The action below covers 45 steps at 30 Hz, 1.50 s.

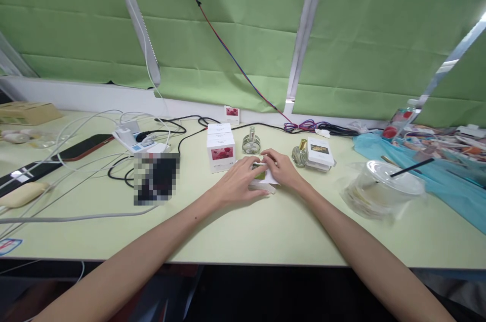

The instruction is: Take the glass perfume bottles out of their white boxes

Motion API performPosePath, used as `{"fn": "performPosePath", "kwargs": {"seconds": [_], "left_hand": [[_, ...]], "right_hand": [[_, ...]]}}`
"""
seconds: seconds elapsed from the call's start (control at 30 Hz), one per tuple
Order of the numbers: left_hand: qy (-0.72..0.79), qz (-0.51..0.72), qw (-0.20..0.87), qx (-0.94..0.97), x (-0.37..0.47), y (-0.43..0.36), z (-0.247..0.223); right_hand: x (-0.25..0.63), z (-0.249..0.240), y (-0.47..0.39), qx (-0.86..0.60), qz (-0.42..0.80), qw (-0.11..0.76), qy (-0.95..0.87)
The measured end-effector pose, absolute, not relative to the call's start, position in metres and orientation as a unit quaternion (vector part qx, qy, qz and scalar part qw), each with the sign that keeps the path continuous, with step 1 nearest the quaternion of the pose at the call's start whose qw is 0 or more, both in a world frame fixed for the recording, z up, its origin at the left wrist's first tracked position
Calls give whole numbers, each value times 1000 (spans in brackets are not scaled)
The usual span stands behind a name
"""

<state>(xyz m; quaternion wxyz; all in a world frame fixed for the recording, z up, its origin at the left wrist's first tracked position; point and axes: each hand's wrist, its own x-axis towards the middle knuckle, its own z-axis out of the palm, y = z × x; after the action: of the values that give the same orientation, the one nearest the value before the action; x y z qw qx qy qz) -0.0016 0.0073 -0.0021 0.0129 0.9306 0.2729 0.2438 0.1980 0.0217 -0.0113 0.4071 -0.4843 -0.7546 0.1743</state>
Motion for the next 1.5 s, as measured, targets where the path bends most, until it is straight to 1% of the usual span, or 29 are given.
{"fn": "performPosePath", "kwargs": {"seconds": [0.17,0.37,0.63,0.83,1.03,1.17,1.33,1.5], "left_hand": [[287,220,27,932,-1,6,-2],[284,212,7,935,0,8,-2],[311,192,-8,931,1,2,1],[332,173,-4,927,0,-1,4],[337,143,-2,931,-4,-3,7],[329,133,2,935,-5,-2,8],[335,126,43,933,-7,-2,8],[351,121,90,924,-8,-3,9]], "right_hand": [[198,-11,22,-484,171,404,-757],[197,-11,23,-471,169,405,-765],[199,-17,30,-487,105,434,-751],[204,-24,39,-497,98,451,-734],[202,-16,45,-530,108,391,-745],[196,-6,54,-526,84,357,-768],[186,4,74,-524,40,334,-783],[177,10,89,-521,27,306,-796]]}}
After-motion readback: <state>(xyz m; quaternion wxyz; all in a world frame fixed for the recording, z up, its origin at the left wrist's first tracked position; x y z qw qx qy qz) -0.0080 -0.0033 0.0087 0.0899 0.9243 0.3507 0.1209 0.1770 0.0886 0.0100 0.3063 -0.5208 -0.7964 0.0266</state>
